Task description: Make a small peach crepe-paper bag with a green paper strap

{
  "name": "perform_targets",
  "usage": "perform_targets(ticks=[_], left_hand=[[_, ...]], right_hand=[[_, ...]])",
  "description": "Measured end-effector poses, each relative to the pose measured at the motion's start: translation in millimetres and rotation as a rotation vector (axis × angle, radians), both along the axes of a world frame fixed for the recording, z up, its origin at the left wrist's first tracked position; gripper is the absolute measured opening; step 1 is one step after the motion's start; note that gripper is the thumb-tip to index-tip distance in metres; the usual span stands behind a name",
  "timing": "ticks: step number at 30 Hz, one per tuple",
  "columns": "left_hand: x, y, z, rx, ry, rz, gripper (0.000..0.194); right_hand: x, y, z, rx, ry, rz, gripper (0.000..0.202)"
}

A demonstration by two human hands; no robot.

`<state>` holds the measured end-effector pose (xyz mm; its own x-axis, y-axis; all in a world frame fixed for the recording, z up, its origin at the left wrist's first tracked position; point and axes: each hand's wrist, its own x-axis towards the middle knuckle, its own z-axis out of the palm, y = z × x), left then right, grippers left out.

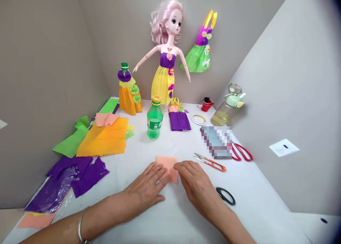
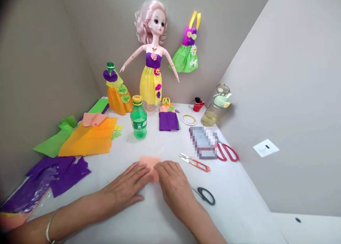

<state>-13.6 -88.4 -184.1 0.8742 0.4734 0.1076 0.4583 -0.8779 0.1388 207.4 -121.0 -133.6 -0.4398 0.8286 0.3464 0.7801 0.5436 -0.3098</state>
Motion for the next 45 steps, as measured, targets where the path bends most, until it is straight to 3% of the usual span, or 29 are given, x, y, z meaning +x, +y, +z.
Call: perform_targets(ticks=[6, 10, 16, 23, 30, 35, 41, 45], left_hand=[[2, 2, -2.0, -0.050, -0.029, 0.019, 0.063], [1, 2, -4.8, -0.053, 0.007, 0.008, 0.058], [2, 2, -14.5, -0.033, -0.061, 0.027, 0.063], [0, 2, -7.1, -0.003, -0.034, 0.004, 0.060], [2, 1, -7.7, -0.054, -0.040, 0.029, 0.060], [3, 1, -7.9, -0.048, -0.029, 0.024, 0.062], [3, 8, -31.2, 0.121, -0.078, -0.061, 0.066], [4, 16, -43.3, 0.253, -0.191, -0.059, 0.041]], right_hand=[[-26, 27, -15.3, -0.052, -0.090, 0.005, 0.035], [-26, 32, -27.6, 0.047, -0.074, -0.068, 0.040], [-31, 26, -24.2, 0.008, -0.019, -0.059, 0.034], [-28, 27, -29.3, 0.065, 0.012, -0.068, 0.044], [-30, 26, -26.2, 0.059, -0.012, -0.050, 0.023], [-30, 28, -36.3, 0.046, -0.062, -0.070, 0.020], [-28, 29, -48.8, 0.101, -0.047, -0.073, 0.024], [-27, 35, -58.0, 0.185, -0.035, -0.043, 0.020]])
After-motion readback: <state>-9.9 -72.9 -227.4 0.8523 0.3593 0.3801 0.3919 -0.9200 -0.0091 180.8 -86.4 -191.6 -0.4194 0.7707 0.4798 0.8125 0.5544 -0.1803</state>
